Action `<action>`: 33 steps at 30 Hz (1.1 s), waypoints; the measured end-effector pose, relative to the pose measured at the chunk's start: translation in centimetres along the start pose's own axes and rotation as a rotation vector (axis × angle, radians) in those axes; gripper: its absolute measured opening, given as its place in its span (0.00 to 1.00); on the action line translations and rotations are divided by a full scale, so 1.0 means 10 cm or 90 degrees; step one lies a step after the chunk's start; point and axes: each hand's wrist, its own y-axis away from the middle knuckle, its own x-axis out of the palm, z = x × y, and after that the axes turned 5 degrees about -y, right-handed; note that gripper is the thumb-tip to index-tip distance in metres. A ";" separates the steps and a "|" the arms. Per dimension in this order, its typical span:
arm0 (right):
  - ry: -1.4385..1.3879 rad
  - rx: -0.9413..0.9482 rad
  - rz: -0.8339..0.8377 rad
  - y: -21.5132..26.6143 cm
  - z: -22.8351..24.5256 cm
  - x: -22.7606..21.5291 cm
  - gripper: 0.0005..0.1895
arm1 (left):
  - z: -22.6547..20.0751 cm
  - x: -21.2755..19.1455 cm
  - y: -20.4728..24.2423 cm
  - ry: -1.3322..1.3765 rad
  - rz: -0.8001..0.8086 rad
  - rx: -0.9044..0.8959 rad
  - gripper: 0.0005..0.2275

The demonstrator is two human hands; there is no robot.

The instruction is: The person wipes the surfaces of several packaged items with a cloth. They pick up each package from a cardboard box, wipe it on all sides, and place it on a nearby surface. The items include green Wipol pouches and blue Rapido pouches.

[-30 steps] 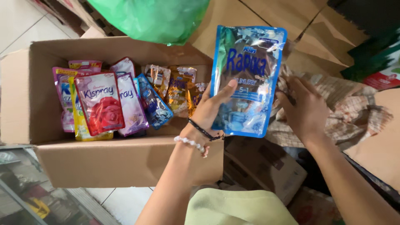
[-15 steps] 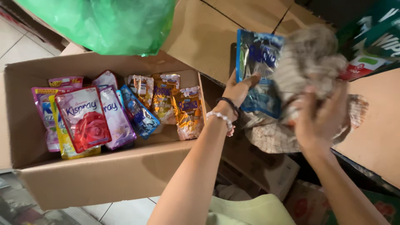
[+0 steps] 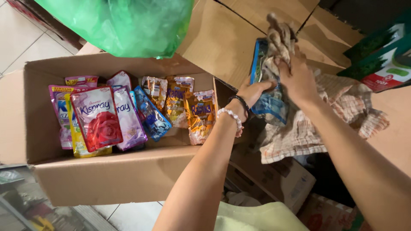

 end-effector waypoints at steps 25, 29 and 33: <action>0.014 -0.182 -0.062 0.37 0.22 0.08 0.19 | 0.33 -0.25 -0.71 0.173 -0.176 0.068 0.36; -0.031 -0.225 -0.112 0.72 0.32 0.13 0.19 | 0.46 -0.32 -0.76 0.072 -0.319 -0.037 0.34; -0.092 -0.179 -0.131 0.94 0.47 0.12 0.16 | 0.52 -0.39 -0.78 0.357 -0.104 0.063 0.14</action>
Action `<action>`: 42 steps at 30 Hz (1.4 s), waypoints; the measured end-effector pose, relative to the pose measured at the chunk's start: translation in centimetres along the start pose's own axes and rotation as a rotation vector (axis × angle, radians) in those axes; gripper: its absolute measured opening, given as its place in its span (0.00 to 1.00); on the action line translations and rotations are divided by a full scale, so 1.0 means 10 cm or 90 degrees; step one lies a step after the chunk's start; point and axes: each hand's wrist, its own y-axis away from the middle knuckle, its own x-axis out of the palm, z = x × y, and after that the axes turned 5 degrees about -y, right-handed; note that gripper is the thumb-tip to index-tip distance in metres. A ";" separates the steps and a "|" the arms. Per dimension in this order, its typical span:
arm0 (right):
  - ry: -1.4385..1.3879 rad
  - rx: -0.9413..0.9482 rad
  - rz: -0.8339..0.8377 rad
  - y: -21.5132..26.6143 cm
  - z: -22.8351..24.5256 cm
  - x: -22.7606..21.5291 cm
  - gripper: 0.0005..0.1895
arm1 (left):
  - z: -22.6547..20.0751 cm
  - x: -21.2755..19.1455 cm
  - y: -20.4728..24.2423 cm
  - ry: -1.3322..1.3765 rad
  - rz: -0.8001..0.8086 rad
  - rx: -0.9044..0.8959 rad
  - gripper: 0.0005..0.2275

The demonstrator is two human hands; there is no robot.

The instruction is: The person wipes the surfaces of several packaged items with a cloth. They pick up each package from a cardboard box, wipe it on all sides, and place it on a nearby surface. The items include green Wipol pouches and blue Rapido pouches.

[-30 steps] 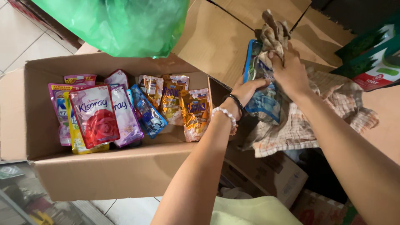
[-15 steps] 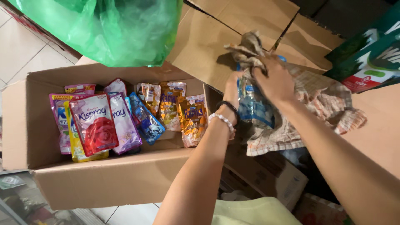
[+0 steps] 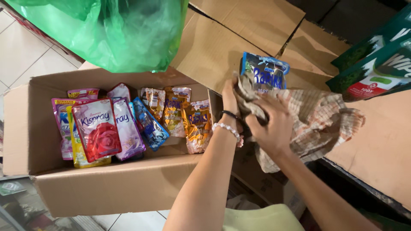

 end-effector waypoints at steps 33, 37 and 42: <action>0.141 0.183 0.114 -0.92 -0.91 0.17 0.26 | 0.09 0.06 -0.31 -0.129 -0.110 -0.110 0.27; 0.129 0.118 0.097 -0.94 -0.92 0.22 0.24 | 0.23 -0.02 -0.54 -0.152 -0.083 -0.062 0.22; 0.036 0.195 0.159 -0.94 -0.67 0.13 0.26 | 0.24 -0.04 -0.45 -0.082 -0.049 -0.111 0.19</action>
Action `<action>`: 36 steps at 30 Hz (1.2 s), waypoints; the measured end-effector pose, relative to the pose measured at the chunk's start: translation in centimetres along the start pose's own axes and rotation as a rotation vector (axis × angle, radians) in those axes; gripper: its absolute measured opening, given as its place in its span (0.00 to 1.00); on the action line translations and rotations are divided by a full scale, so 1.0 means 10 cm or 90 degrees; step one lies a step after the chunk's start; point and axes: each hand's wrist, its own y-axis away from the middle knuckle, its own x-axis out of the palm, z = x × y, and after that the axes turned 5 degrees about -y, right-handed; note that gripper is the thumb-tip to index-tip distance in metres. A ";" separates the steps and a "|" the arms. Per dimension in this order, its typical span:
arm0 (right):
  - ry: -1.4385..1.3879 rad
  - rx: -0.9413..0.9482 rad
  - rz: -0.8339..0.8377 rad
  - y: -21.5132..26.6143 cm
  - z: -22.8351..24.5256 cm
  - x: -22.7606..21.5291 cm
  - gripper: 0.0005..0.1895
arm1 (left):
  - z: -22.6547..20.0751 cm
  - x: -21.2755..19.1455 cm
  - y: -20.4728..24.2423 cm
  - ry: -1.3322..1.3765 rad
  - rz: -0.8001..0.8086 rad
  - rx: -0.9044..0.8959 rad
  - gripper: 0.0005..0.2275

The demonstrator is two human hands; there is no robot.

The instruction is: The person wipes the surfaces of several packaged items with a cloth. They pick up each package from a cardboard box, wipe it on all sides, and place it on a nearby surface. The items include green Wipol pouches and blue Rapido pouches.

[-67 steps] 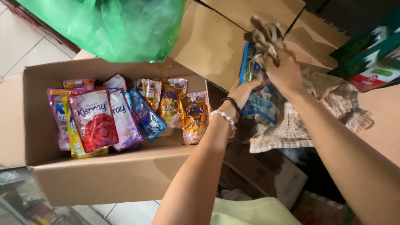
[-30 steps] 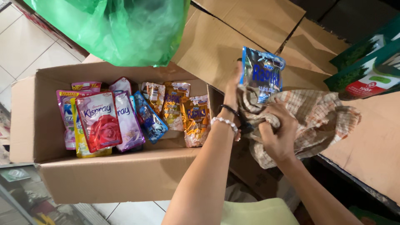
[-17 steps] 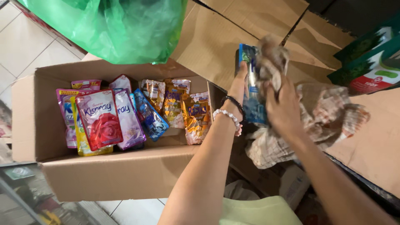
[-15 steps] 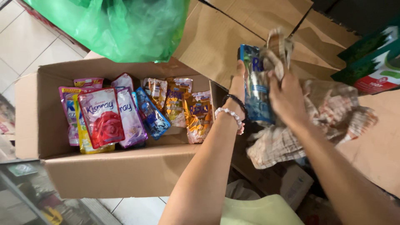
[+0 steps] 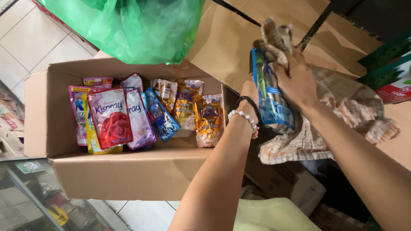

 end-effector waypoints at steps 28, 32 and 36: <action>0.045 -0.253 -0.047 1.44 0.26 -0.20 0.19 | -0.51 0.41 1.14 -0.052 0.234 -0.034 0.26; 0.072 -0.263 0.003 1.45 0.09 -0.34 0.18 | -0.51 0.45 1.18 -0.004 0.273 -0.028 0.25; -0.032 -0.091 -0.001 1.37 -0.02 -0.66 0.14 | -0.60 0.48 1.27 -0.160 0.173 0.008 0.32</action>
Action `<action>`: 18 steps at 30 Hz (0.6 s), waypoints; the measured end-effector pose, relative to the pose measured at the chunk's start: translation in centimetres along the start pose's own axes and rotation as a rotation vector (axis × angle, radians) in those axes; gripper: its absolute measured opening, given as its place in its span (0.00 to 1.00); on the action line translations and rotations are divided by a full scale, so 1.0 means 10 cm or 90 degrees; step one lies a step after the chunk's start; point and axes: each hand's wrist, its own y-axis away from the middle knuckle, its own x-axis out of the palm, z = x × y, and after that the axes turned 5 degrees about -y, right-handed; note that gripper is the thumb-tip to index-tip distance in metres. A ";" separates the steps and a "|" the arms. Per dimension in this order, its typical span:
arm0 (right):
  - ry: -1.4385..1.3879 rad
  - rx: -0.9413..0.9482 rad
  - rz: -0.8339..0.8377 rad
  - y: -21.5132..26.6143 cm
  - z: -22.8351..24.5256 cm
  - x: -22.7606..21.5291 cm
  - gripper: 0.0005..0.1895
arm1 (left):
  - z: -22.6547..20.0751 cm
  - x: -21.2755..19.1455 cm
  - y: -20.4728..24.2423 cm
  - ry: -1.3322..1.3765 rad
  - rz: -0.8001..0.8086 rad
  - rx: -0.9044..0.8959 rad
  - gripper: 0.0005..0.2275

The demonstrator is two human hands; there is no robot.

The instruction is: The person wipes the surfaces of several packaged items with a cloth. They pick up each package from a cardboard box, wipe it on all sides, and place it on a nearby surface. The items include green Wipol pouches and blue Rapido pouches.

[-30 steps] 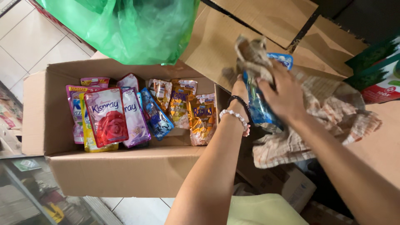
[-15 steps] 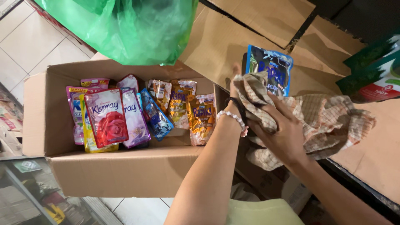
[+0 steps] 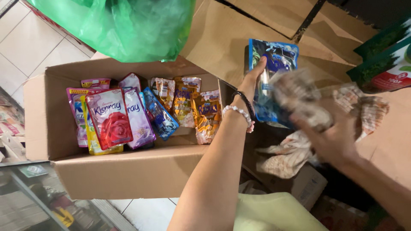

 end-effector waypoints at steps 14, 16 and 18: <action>0.230 -0.021 -0.086 -0.83 -0.27 0.50 0.36 | -0.10 0.11 0.18 -0.017 -0.016 -0.024 0.38; 0.248 -0.044 -0.091 -0.95 -0.29 0.50 0.34 | -0.09 0.09 0.16 -0.094 -0.057 -0.023 0.40; 0.199 0.036 -0.068 -1.08 -0.26 0.50 0.33 | -0.10 0.08 0.16 -0.135 -0.080 -0.041 0.41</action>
